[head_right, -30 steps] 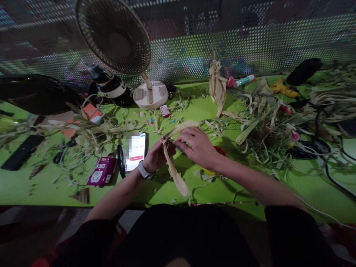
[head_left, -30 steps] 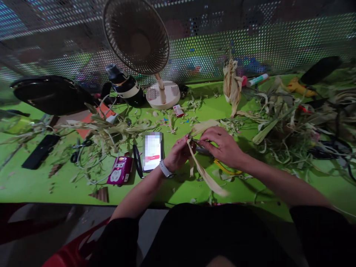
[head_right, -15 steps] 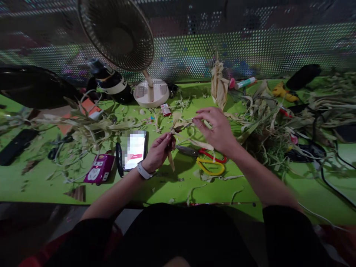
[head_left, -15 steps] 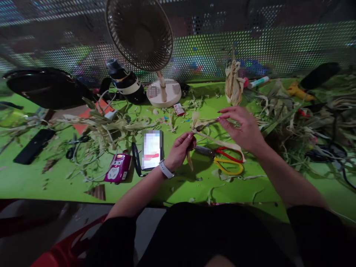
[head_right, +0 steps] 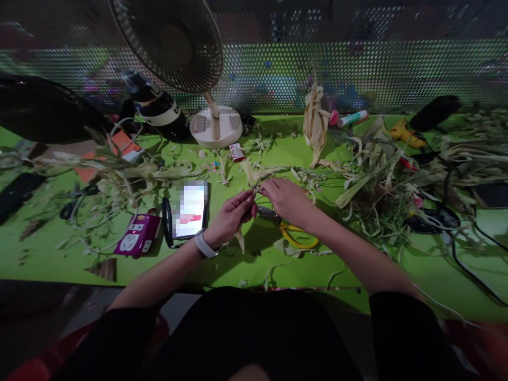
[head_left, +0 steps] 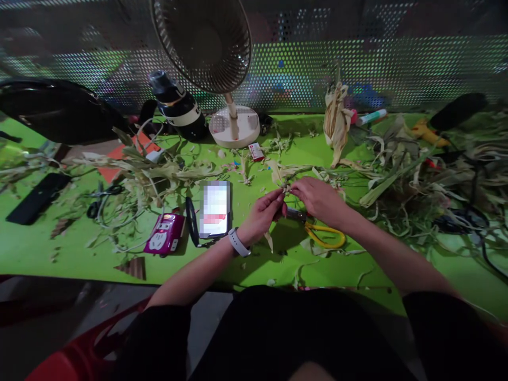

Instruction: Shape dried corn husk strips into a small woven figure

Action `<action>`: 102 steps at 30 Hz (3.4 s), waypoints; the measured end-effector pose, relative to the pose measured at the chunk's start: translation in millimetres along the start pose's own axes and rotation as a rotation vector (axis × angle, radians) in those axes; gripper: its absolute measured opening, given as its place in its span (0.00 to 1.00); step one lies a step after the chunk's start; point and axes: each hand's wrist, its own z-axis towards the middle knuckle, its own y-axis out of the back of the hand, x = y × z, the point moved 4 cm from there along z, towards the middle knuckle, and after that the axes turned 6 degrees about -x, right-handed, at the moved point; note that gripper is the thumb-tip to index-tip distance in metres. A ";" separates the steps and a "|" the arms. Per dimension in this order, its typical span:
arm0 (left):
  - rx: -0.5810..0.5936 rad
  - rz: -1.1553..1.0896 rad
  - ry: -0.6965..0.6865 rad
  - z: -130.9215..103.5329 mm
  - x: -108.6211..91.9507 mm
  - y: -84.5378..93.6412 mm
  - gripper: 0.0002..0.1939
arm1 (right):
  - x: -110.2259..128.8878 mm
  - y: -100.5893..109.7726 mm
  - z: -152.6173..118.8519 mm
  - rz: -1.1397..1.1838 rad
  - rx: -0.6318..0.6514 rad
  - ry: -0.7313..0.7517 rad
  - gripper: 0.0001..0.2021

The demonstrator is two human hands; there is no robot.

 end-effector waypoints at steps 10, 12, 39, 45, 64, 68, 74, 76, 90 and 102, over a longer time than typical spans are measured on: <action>0.003 -0.049 0.075 3.8 -2.6 4.8 0.19 | -10.4 4.9 2.7 0.202 0.034 -0.086 0.10; -0.005 -0.039 0.060 4.6 -2.1 5.5 0.19 | -9.0 5.3 2.6 0.254 0.057 -0.110 0.09; 0.027 1.129 -0.682 -13.7 -37.6 2.8 0.10 | 10.7 3.5 0.7 0.500 0.114 -0.208 0.17; 0.042 0.751 -0.464 -7.8 -37.8 9.6 0.12 | 4.6 -3.6 -2.3 1.083 0.055 -0.608 0.14; 0.218 0.107 0.083 2.3 -5.6 1.9 0.11 | 6.9 -24.6 -3.6 1.536 0.040 -0.856 0.13; 0.201 0.116 0.142 3.6 -0.6 3.0 0.12 | 2.9 -22.2 -2.6 1.483 -0.043 -0.819 0.12; 0.171 0.115 0.175 3.2 0.3 3.3 0.13 | 0.0 -26.1 -4.5 1.441 -0.129 -0.825 0.14; 0.183 0.103 0.179 2.6 1.9 2.8 0.11 | -0.7 -28.2 -4.9 1.436 -0.145 -0.813 0.15; 0.191 0.010 0.281 -1.5 9.5 -1.1 0.11 | -12.4 -23.7 -2.1 1.450 -0.200 -0.902 0.10; -0.157 -0.344 0.226 10.6 -2.1 14.4 0.08 | -22.1 -28.7 -4.5 1.333 -0.063 -1.043 0.04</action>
